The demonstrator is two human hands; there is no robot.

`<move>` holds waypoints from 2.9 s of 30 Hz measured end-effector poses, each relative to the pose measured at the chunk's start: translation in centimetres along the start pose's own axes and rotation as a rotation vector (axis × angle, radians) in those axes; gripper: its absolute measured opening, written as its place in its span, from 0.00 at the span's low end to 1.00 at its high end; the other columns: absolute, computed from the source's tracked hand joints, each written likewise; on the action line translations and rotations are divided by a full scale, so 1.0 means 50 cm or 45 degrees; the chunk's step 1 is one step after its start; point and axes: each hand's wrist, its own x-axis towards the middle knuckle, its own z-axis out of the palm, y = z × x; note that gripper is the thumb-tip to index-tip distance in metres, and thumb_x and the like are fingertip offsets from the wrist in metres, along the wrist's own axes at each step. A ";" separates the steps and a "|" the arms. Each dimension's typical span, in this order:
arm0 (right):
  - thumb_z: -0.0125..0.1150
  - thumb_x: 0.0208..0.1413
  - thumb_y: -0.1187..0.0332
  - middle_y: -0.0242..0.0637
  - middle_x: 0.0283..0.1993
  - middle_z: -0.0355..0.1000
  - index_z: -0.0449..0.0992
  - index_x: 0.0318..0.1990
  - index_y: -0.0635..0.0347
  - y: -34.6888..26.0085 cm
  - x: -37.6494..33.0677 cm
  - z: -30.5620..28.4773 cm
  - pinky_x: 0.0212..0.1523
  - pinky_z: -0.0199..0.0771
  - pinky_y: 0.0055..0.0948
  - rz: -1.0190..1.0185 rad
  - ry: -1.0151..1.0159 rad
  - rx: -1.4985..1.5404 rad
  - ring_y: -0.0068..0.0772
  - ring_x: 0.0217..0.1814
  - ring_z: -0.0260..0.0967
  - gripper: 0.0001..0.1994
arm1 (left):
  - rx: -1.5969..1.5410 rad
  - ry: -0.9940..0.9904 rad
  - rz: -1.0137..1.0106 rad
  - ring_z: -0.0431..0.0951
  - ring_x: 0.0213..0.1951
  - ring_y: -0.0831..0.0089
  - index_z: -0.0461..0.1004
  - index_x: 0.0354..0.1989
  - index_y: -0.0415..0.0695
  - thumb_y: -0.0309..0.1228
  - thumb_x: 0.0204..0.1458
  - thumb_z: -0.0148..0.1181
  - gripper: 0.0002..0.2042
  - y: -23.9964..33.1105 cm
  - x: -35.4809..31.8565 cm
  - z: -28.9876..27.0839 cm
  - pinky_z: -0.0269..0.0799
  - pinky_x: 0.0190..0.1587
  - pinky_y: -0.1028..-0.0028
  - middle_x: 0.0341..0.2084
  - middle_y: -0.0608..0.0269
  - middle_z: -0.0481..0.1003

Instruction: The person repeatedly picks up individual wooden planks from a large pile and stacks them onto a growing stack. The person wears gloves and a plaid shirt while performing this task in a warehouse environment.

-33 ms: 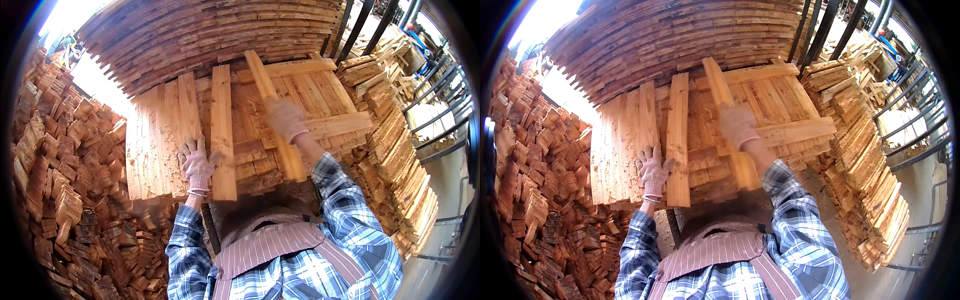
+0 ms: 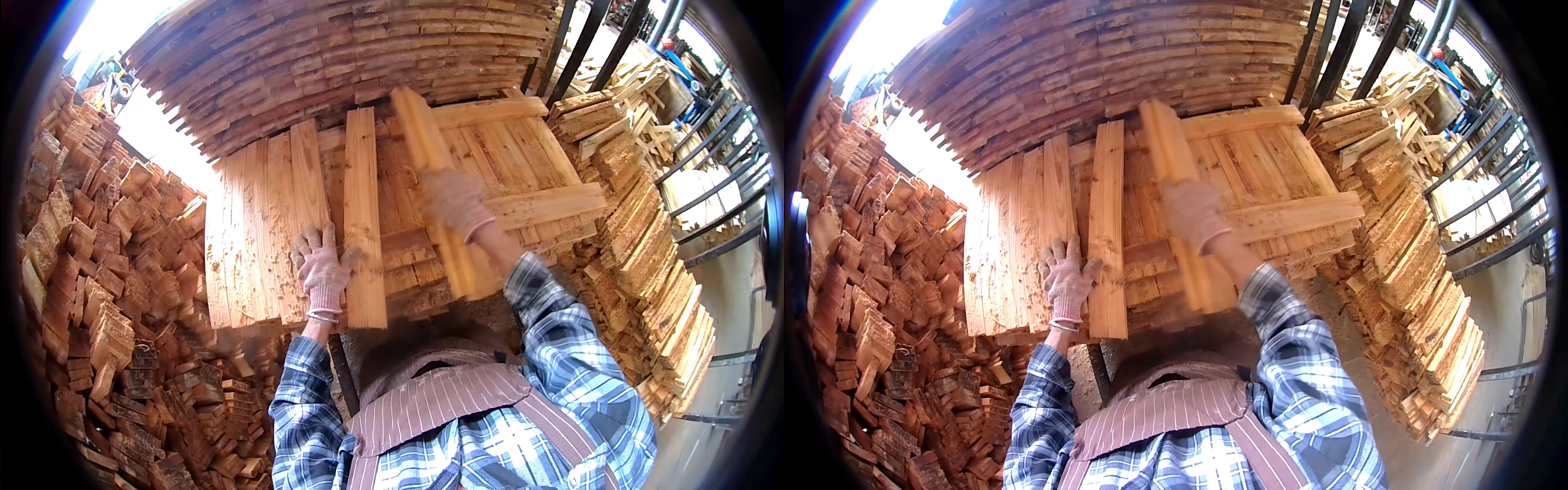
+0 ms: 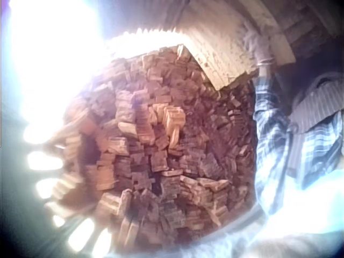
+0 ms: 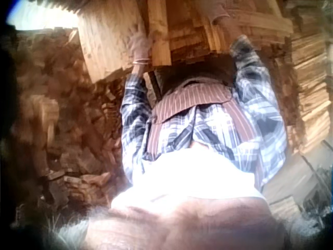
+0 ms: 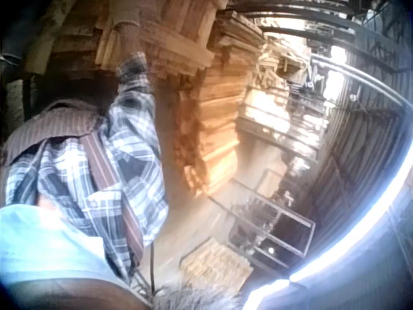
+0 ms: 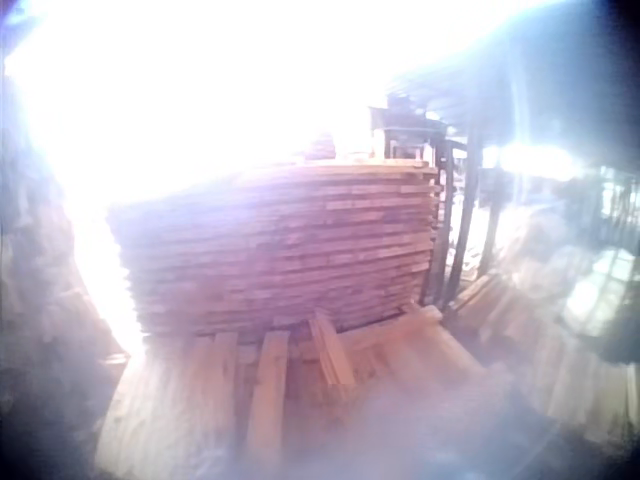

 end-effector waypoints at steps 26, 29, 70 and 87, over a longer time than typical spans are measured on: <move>0.76 0.35 0.60 0.54 0.54 0.73 0.68 0.53 0.66 -0.119 0.068 0.081 0.52 0.76 0.37 0.014 0.106 0.751 0.49 0.55 0.73 0.36 | -0.294 0.216 0.208 0.63 0.62 0.42 0.60 0.68 0.51 0.61 0.44 0.63 0.44 -0.019 -0.051 -0.018 0.64 0.60 0.49 0.62 0.49 0.64; 0.74 0.36 0.62 0.52 0.50 0.75 0.67 0.57 0.69 -0.031 0.073 0.086 0.50 0.76 0.34 0.022 0.123 1.265 0.43 0.51 0.75 0.38 | -0.406 0.130 0.494 0.65 0.60 0.41 0.64 0.64 0.49 0.59 0.39 0.66 0.44 0.032 -0.155 -0.044 0.65 0.60 0.48 0.59 0.50 0.67; 0.63 0.42 0.62 0.40 0.58 0.71 0.74 0.60 0.40 -0.427 0.307 0.091 0.61 0.67 0.39 -0.766 0.026 0.125 0.46 0.62 0.67 0.31 | 0.453 0.347 -0.847 0.72 0.51 0.51 0.66 0.63 0.46 0.66 0.55 0.43 0.39 -0.479 -0.013 -0.061 0.68 0.52 0.48 0.56 0.42 0.68; 0.57 0.50 0.61 0.42 0.61 0.70 0.76 0.57 0.45 -0.493 0.466 0.226 0.63 0.65 0.42 -0.731 0.385 -0.152 0.45 0.64 0.65 0.23 | 0.463 0.390 -0.659 0.70 0.50 0.50 0.63 0.66 0.49 0.55 0.57 0.52 0.33 -0.466 0.004 -0.053 0.66 0.55 0.53 0.53 0.44 0.68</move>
